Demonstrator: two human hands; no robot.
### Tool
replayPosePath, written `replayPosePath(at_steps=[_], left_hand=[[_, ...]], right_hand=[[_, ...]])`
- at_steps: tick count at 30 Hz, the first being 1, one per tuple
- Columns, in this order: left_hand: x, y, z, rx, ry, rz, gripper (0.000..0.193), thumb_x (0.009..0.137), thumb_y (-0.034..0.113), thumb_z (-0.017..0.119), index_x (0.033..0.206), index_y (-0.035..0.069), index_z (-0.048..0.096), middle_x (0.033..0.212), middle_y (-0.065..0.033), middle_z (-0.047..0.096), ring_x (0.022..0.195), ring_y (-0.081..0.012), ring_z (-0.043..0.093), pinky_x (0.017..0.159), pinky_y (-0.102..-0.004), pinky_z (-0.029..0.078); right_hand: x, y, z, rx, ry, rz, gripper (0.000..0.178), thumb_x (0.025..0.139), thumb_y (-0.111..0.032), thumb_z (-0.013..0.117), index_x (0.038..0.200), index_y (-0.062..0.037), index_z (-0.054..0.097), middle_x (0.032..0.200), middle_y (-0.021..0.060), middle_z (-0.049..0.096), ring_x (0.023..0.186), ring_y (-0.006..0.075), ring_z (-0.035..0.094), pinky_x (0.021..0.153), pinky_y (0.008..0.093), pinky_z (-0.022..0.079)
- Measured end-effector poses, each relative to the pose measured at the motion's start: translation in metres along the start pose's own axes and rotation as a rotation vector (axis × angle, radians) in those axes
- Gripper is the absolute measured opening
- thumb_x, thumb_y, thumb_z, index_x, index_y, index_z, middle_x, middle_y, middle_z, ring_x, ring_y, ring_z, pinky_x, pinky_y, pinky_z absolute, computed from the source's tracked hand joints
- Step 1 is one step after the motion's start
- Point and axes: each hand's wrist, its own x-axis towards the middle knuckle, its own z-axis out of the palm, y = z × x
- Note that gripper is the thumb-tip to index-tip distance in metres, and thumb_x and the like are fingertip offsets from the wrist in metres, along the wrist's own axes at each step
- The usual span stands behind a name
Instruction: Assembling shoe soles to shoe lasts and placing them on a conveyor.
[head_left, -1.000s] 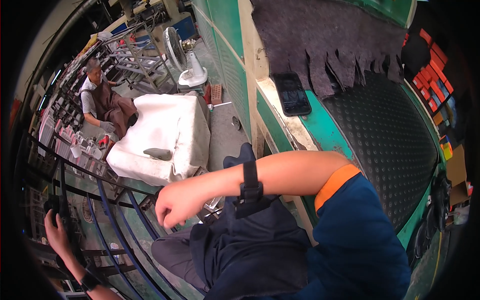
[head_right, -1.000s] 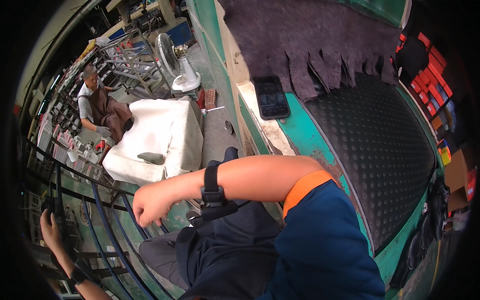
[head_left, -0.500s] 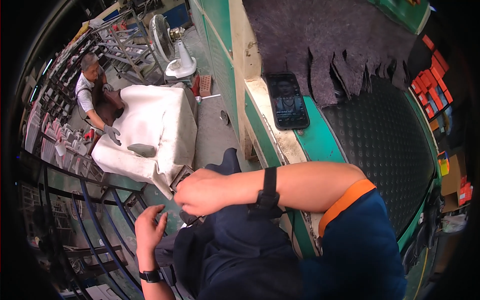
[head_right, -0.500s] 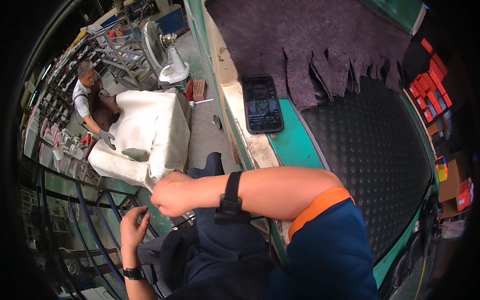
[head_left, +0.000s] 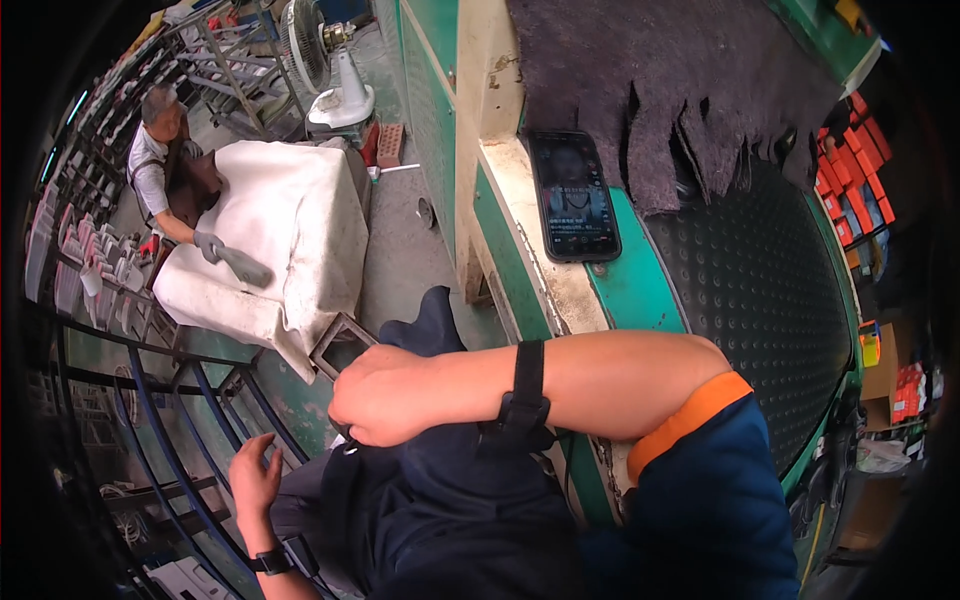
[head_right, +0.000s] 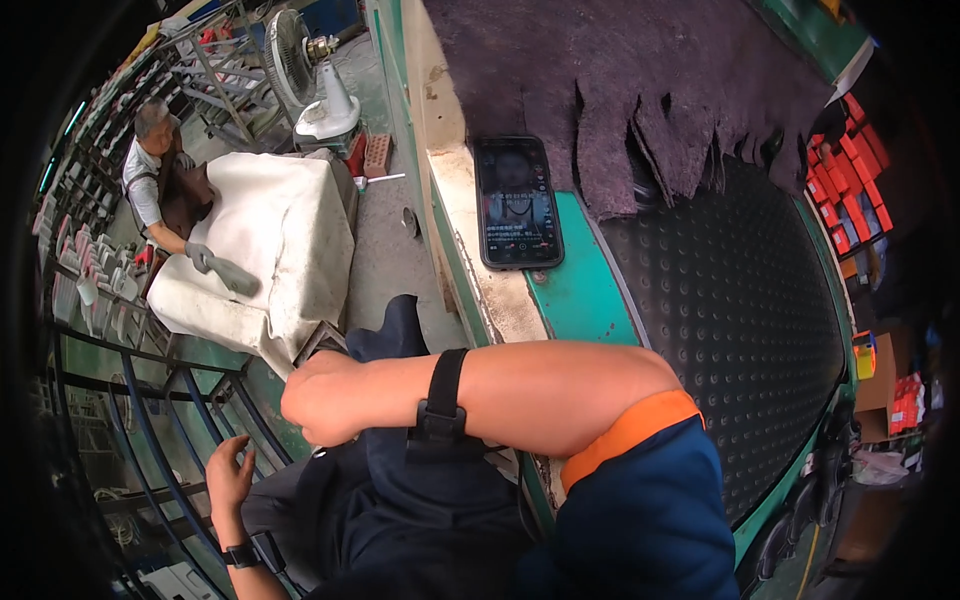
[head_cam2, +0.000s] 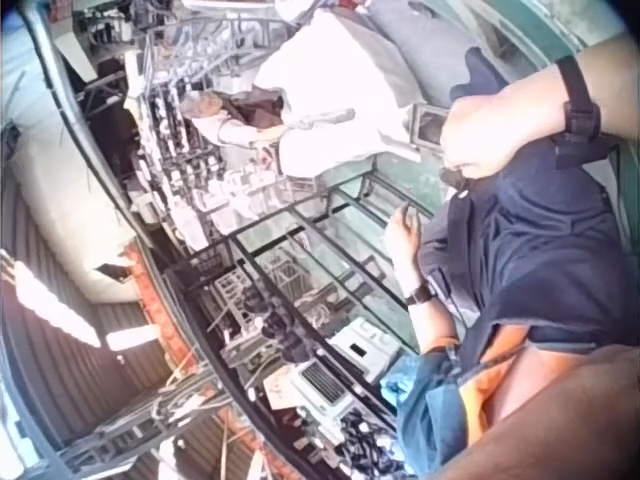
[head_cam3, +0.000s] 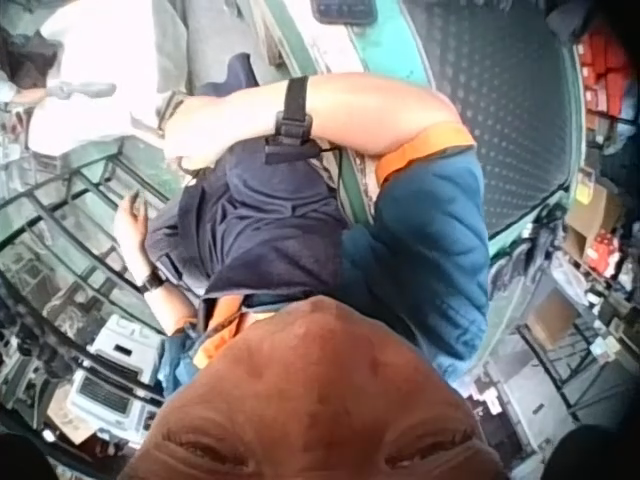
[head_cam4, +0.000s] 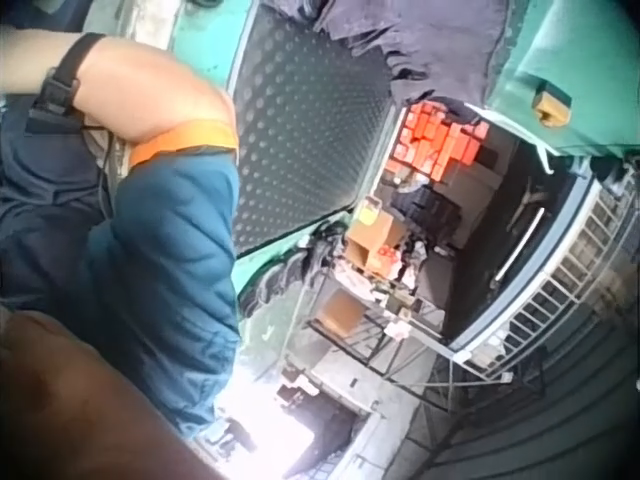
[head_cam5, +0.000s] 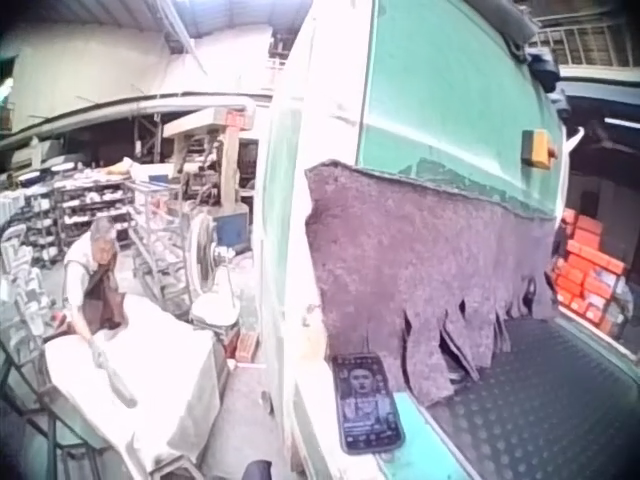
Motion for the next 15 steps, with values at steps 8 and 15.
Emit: replayPosePath(at_steps=[8, 15], left_hand=[[-0.065, -0.081, -0.005, 0.009, 0.043, -0.190, 0.025, 0.084, 0.012, 0.065, 0.107, 0.002, 0.066, 0.106, -0.0174, 0.067, 0.101, -0.0364, 0.064, 0.088, -0.0423, 0.049], [-0.086, -0.091, 0.029, -0.047, 0.137, -0.266, 0.021, 0.089, 0.016, 0.059, 0.100, 0.000, 0.068, 0.101, -0.0184, 0.067, 0.095, -0.0368, 0.063, 0.085, -0.0422, 0.049]], right_hand=[[-0.077, -0.040, -0.136, 0.538, 0.398, 0.059, 0.026, 0.084, -0.018, 0.059, 0.098, 0.0006, 0.071, 0.083, 0.0128, 0.071, 0.074, 0.0235, 0.068, 0.070, 0.0336, 0.053], [-0.251, 0.018, -0.191, 0.390, 0.915, 0.853, 0.029, 0.098, -0.022, 0.055, 0.119, -0.0066, 0.068, 0.099, 0.0040, 0.071, 0.088, 0.0108, 0.067, 0.074, 0.0224, 0.051]])
